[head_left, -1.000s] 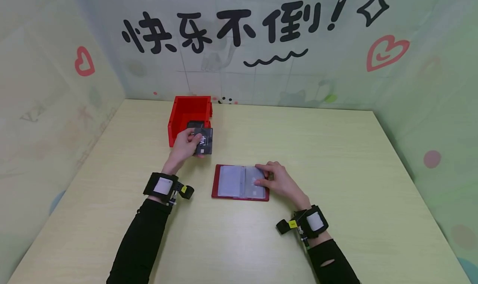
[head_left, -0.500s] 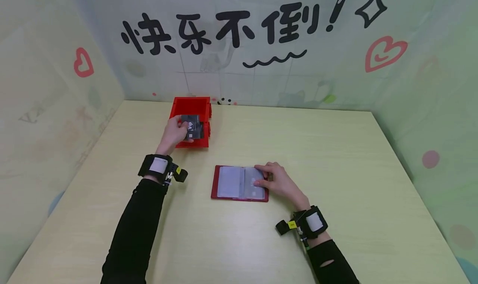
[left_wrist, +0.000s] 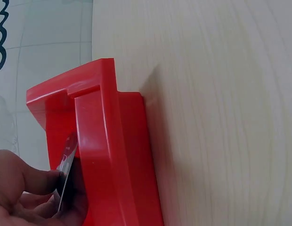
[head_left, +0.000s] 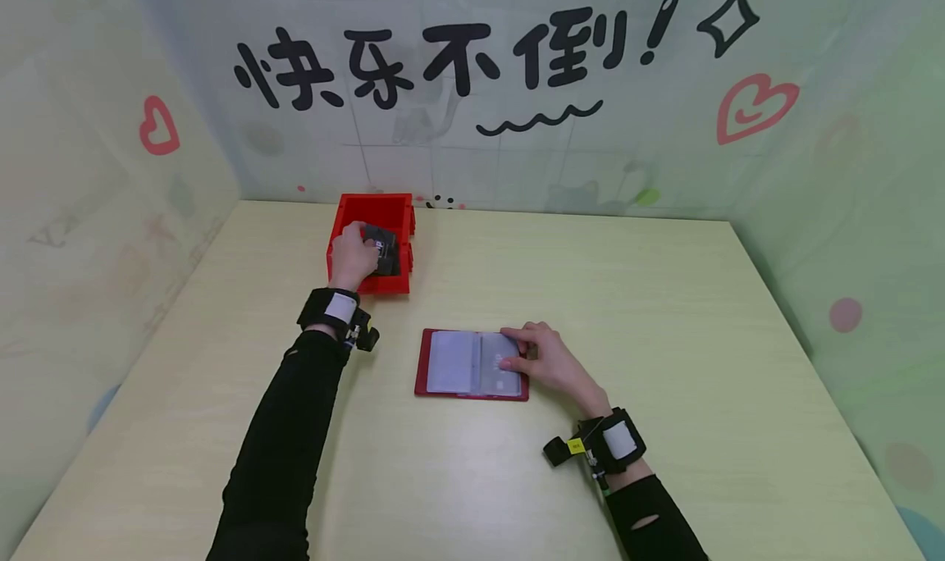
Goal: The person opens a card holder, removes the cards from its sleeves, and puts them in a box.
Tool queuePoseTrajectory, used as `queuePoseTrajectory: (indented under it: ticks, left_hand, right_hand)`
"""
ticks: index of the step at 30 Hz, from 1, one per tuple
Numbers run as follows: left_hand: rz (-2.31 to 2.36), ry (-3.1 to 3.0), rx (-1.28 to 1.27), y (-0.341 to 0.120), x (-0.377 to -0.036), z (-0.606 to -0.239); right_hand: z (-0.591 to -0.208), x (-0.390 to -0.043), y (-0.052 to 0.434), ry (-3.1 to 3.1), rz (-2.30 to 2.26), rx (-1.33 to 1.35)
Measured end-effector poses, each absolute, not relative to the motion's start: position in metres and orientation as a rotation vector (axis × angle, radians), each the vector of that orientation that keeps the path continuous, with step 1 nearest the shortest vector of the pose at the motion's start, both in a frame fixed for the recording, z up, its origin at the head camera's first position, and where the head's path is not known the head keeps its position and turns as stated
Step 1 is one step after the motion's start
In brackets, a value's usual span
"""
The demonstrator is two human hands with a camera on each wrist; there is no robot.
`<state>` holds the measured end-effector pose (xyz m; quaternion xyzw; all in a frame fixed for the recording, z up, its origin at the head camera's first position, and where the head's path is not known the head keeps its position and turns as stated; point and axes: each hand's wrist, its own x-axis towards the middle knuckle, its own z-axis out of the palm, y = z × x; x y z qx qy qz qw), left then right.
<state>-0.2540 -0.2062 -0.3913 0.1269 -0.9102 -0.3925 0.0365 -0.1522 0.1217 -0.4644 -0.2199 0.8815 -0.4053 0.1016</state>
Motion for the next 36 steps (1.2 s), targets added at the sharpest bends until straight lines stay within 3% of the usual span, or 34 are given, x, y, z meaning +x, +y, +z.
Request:
queuePoseTrajectory:
  ticks: [25, 36]
  left_hand:
    - [-0.539, -3.017, 0.452, -0.191, -0.26, -0.411]
    - [-0.691, -2.953, 0.367, -0.185, -0.253, -0.409]
  right_hand:
    - [-0.465, -0.148, 0.119, 2.583, -1.216, -0.62]
    - [-0.465, -0.152, 0.122, 2.598, -1.201, -0.63]
